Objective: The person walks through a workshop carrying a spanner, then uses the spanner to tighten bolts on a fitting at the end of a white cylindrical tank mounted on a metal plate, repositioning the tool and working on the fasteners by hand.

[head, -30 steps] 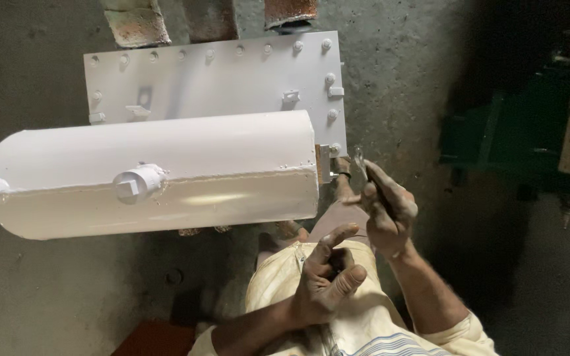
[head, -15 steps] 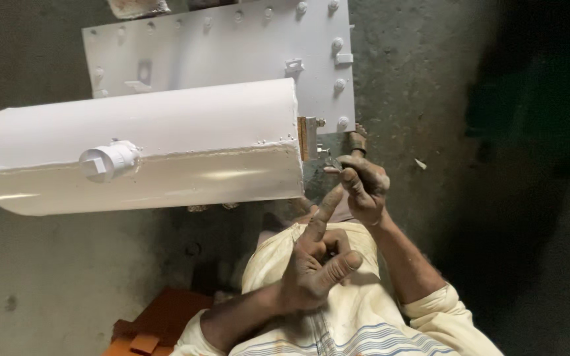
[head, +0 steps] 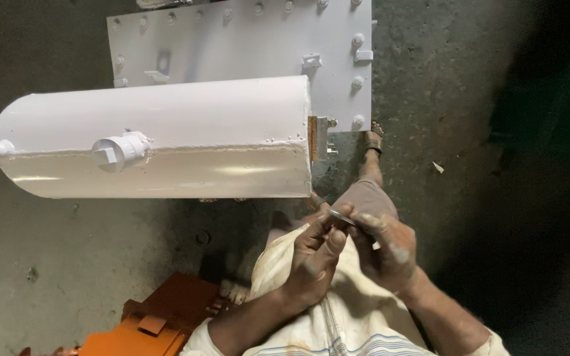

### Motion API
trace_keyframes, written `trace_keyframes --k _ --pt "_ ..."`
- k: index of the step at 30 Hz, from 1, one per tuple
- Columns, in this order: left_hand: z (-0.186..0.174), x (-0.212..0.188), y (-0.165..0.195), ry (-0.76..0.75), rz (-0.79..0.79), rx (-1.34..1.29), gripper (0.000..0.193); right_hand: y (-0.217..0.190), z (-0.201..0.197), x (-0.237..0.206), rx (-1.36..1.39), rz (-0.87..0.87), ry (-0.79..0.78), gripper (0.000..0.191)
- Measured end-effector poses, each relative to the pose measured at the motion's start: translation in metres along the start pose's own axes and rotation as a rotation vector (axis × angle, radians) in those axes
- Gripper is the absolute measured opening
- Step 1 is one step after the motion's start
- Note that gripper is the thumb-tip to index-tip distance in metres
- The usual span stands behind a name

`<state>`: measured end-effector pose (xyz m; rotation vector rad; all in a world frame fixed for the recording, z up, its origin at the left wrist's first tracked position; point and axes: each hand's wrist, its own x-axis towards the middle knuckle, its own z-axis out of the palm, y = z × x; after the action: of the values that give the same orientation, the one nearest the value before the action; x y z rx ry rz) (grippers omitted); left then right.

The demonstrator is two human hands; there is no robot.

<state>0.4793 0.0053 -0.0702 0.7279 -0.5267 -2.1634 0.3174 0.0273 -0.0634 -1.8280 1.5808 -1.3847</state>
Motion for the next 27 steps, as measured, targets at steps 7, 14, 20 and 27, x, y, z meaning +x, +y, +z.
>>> trace_keyframes --k 7,14,20,27 --pt "0.005 0.006 -0.007 -0.050 0.013 -0.317 0.021 -0.009 -0.008 -0.007 0.075 0.077 -0.037 0.032" --pt "0.009 0.008 -0.007 -0.173 0.100 0.232 0.023 0.017 -0.021 -0.006 -0.040 0.076 -0.156 0.055" --pt "0.011 0.009 -0.007 -0.075 -0.018 0.051 0.024 0.026 -0.026 0.011 0.080 0.056 -0.223 0.057" --pt "0.006 0.000 -0.011 0.140 0.003 -0.151 0.022 0.040 -0.015 0.044 0.332 0.024 -0.295 0.049"
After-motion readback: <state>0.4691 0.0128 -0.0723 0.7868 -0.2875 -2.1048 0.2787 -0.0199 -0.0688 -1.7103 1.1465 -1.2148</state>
